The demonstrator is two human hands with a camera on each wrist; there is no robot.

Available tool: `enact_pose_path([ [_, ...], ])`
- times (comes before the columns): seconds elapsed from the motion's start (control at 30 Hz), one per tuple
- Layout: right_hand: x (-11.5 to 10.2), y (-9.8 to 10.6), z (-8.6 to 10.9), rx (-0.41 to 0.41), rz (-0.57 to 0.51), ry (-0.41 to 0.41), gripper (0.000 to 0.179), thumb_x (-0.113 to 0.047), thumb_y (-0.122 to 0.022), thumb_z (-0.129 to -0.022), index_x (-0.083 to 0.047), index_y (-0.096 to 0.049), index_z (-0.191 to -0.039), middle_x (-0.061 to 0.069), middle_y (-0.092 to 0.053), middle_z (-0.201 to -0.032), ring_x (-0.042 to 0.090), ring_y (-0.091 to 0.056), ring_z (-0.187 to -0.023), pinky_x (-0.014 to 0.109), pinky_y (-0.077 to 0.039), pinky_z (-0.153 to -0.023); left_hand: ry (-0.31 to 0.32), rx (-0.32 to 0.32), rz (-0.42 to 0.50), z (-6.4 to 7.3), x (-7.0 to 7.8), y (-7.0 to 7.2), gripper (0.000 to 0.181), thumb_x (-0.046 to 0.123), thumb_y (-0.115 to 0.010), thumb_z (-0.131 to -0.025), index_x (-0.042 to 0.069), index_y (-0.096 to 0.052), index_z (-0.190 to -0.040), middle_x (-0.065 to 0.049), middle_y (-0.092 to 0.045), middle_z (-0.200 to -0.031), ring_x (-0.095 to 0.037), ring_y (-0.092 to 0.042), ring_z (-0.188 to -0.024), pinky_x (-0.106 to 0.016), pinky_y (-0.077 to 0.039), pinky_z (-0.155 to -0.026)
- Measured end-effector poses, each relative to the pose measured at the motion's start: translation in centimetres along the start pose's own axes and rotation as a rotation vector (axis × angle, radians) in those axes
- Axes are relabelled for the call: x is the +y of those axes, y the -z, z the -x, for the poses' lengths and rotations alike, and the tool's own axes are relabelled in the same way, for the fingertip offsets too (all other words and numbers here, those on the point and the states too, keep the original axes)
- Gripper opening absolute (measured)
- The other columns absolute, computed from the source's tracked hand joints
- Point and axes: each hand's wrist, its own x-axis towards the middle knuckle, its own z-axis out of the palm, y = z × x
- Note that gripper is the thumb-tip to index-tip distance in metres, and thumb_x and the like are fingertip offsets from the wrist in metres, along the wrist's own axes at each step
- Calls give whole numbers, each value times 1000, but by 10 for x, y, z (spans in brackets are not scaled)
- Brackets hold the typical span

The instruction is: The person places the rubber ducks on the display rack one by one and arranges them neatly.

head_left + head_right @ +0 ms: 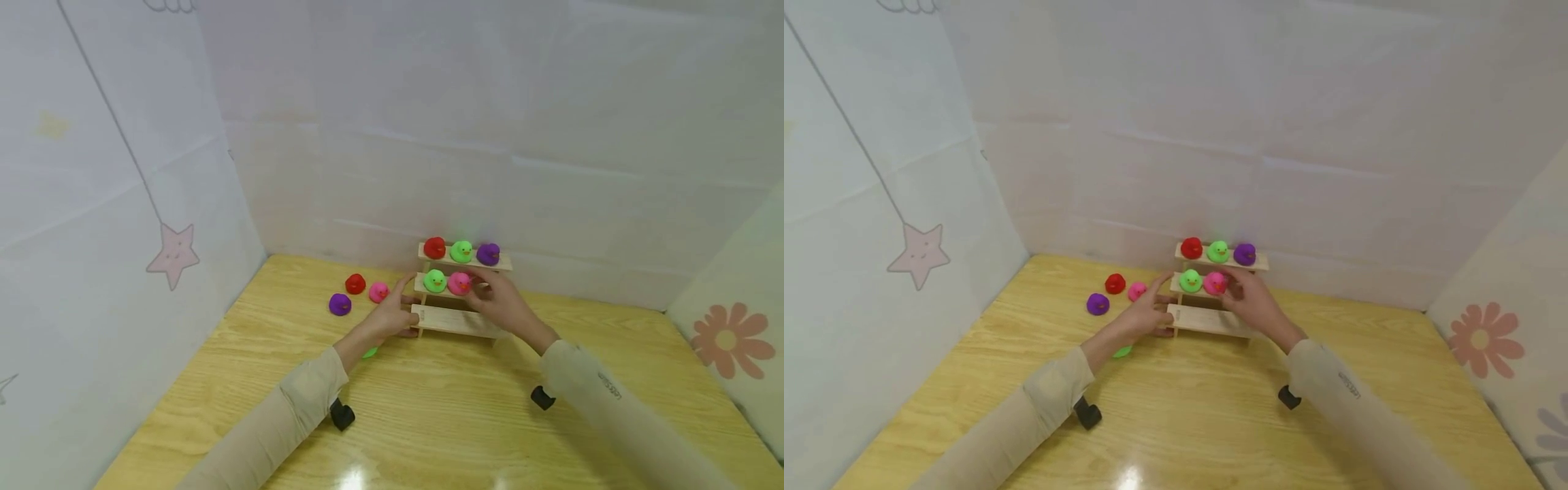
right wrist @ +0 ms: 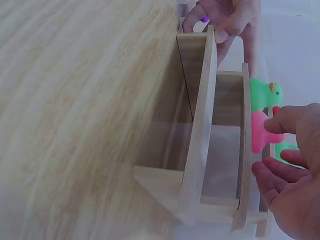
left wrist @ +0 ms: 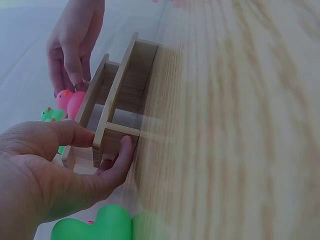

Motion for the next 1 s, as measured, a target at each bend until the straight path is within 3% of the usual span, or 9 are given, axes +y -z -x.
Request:
enact_pose_path([
  [0.13, 4, 7, 20, 94, -24, -19, 49, -9, -69, -97, -3, -54, -142, 16, -60, -133, 32, -59, -113, 53, -51, -93, 1, 6, -14, 1, -1, -1, 99, -15, -56, -89, 34, -14, -164, -27, -38, -147, -38, -63, -103, -56, -58, -82],
  [0.27, 15, 14, 38, 194, -30, -44, 40, -12, -67, -99, -3, -58, -137, 12, -62, -130, 27, -60, -110, 47, -50, -89, 0, 13, -34, 2, -1, 0, 100, -16, -55, -88, 32, -11, -164, -29, -37, -148, -37, -64, -100, -55, -58, -81],
  [0.4, 27, 25, 49, 248, -55, -94, 42, -16, -70, -98, 0, -58, -135, 14, -61, -131, 29, -59, -113, 47, -48, -90, 5, 12, -30, 0, -2, -1, 100, -16, -55, -88, 31, -11, -164, -29, -36, -149, -35, -64, -100, -54, -59, -80],
  [0.5, 37, 32, 53, 208, -88, -151, 53, -21, -71, -98, 1, -50, -142, 19, -54, -139, 36, -55, -120, 52, -46, -95, -3, 5, -21, -2, -3, -2, 101, -16, -55, -87, 31, -11, -164, -30, -36, -148, -35, -64, -99, -53, -59, -79],
  [0.7, 56, 35, 52, 29, -243, -276, 79, -27, -70, -99, -1, -26, -159, 24, -33, -157, 47, -41, -135, 61, -40, -106, -8, 0, -27, 0, -2, -1, 100, -16, -55, -88, 30, -10, -164, -30, -36, -148, -39, -64, -101, -54, -59, -79],
  [0.83, 66, 32, 52, -17, -321, -319, 78, -29, -70, -99, -6, -27, -161, 23, -36, -156, 46, -41, -136, 61, -40, -106, -11, 6, -37, 1, 0, -3, 100, -16, -55, -88, 31, -11, -164, -29, -37, -147, -42, -63, -104, -55, -59, -79],
  [1.0, 72, 29, 51, -13, -352, -326, 76, -34, -70, -98, -9, -33, -159, 23, -42, -152, 43, -44, -136, 59, -41, -107, -23, 14, -86, 3, 2, -4, 100, -16, -56, -88, 29, -12, -165, -31, -35, -148, -40, -64, -97, -55, -59, -79],
])
